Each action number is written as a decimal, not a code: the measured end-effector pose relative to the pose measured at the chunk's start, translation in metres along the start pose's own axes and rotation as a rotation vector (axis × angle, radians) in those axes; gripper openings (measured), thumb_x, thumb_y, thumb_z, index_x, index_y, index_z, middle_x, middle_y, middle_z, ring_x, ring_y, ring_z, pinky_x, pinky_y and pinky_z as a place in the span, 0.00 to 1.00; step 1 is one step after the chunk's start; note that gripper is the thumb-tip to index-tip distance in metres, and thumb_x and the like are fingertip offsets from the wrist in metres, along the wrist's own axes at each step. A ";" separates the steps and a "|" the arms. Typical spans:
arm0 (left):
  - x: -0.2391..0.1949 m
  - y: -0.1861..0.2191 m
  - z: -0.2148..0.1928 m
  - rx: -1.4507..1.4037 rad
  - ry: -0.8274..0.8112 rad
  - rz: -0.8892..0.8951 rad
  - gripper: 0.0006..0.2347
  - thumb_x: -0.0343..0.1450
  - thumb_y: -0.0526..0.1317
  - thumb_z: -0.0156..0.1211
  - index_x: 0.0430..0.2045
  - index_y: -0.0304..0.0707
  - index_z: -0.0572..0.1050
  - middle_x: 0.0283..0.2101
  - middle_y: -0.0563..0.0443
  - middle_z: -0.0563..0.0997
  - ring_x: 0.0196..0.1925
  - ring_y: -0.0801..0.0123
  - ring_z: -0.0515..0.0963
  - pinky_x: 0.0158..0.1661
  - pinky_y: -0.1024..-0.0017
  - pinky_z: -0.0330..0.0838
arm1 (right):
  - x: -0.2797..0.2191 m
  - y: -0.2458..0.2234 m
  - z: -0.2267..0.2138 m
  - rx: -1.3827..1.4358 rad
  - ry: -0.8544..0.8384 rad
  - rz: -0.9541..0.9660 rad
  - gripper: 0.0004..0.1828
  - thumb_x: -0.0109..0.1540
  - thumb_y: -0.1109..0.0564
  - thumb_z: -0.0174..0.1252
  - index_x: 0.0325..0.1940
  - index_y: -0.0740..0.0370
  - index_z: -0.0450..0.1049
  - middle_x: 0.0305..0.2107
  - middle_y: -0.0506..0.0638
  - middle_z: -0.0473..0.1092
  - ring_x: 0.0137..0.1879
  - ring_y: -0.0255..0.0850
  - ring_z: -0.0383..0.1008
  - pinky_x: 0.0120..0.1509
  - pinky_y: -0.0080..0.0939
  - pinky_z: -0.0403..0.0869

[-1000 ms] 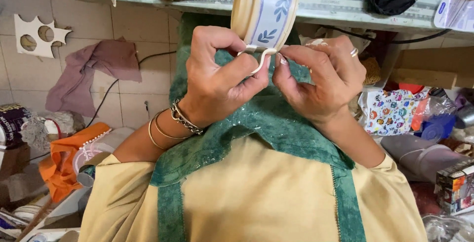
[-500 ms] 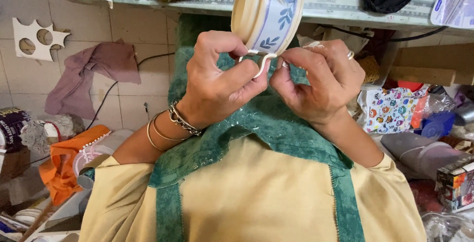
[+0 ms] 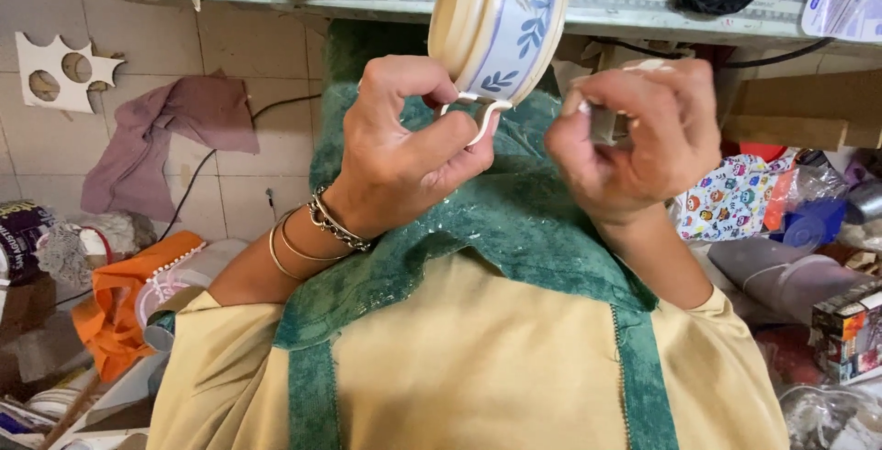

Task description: The person paints the inside of a ceramic cup with white paint using a brush. They dip the brush into a small paint container to reload paint and continue applying it to the cup's interior. The person then inspects the painted surface by rotating the cup.

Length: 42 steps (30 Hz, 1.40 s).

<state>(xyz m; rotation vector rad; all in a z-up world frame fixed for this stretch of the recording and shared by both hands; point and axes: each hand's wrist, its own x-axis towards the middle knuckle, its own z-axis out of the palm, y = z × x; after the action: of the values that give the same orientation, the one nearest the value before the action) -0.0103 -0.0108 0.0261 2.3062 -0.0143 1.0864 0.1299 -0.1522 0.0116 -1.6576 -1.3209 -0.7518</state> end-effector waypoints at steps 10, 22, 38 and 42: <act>0.003 0.001 -0.001 -0.018 0.027 -0.010 0.11 0.64 0.27 0.65 0.15 0.32 0.66 0.34 0.45 0.61 0.35 0.63 0.67 0.32 0.71 0.69 | 0.011 -0.019 -0.008 0.122 -0.209 0.025 0.08 0.57 0.59 0.57 0.33 0.69 0.73 0.25 0.57 0.64 0.29 0.46 0.65 0.29 0.40 0.64; 0.003 0.002 0.000 -0.032 0.027 -0.026 0.10 0.65 0.28 0.63 0.15 0.32 0.66 0.34 0.45 0.61 0.33 0.63 0.67 0.31 0.71 0.70 | 0.012 -0.023 -0.004 0.064 -0.221 -0.036 0.08 0.58 0.57 0.59 0.32 0.66 0.75 0.23 0.54 0.67 0.26 0.45 0.66 0.30 0.42 0.63; -0.002 -0.001 0.001 -0.057 -0.058 0.017 0.11 0.64 0.27 0.65 0.18 0.32 0.65 0.36 0.45 0.61 0.32 0.64 0.66 0.31 0.70 0.65 | 0.010 -0.023 -0.005 0.024 -0.191 -0.039 0.02 0.55 0.64 0.57 0.29 0.66 0.72 0.22 0.53 0.66 0.25 0.45 0.65 0.29 0.42 0.63; -0.002 0.000 0.000 -0.050 -0.065 0.014 0.10 0.63 0.26 0.65 0.19 0.32 0.66 0.36 0.46 0.62 0.32 0.64 0.66 0.31 0.71 0.67 | 0.001 -0.005 0.000 0.036 -0.033 -0.093 0.00 0.52 0.66 0.55 0.26 0.65 0.71 0.19 0.50 0.66 0.22 0.39 0.63 0.26 0.38 0.63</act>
<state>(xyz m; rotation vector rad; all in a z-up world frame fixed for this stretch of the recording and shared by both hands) -0.0112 -0.0113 0.0245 2.2993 -0.0815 1.0062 0.1250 -0.1517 0.0138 -1.5951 -1.4351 -0.7530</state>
